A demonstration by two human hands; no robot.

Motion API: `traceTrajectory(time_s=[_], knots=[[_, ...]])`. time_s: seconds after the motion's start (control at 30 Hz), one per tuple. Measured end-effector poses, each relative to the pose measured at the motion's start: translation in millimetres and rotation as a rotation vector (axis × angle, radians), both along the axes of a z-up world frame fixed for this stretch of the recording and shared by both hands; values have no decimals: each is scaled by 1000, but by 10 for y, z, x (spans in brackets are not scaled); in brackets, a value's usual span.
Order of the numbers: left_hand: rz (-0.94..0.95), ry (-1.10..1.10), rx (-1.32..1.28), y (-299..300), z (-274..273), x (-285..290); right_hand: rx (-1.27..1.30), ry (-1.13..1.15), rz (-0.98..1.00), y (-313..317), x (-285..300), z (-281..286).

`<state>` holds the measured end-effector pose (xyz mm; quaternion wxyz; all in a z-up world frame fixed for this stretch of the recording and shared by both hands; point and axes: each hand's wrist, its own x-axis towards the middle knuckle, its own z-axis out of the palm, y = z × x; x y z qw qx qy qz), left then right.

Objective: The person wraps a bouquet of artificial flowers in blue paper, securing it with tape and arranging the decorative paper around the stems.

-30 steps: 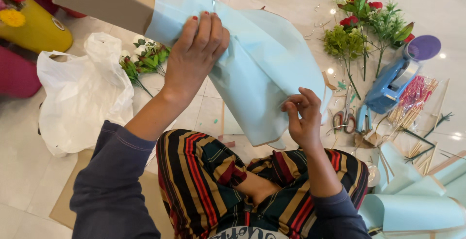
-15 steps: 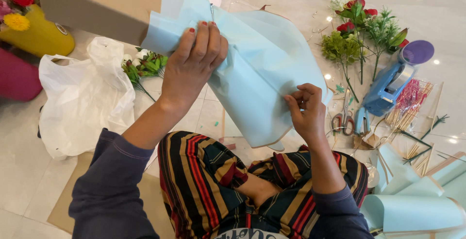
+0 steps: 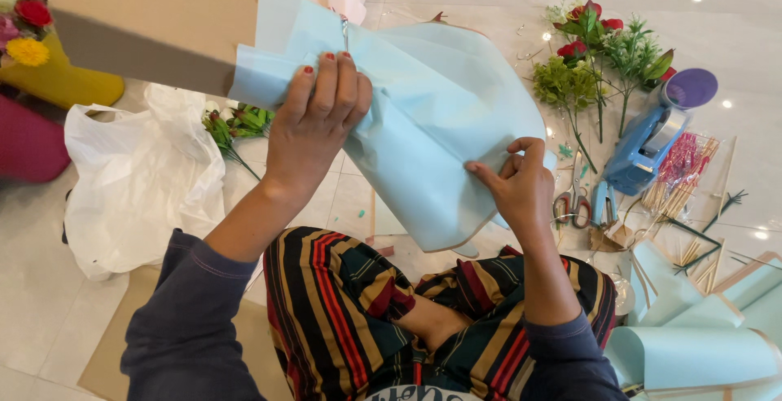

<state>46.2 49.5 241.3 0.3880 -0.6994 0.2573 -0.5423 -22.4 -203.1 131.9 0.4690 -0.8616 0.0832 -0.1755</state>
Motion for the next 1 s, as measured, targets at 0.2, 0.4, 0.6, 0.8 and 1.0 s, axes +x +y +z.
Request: traceTrajectory(time_s=[0.2,0.4,0.6,0.8,1.0], knots=[[-4,22,-58,83,-13,19,-170,-595,-270,-172,27,-556],[-14,25,-79,108,-75,58,-771,-790,66,227,-50,-381],[-47,22,-148,168,-160,77,-815,-584,107,220,-91,-388],[-102,94,-332,520,-297,292,-561,-786,-66,-283,-66,-900],[3,802,-1338,535,-1145,445,316,-556,-468,-906,-223,-1511]])
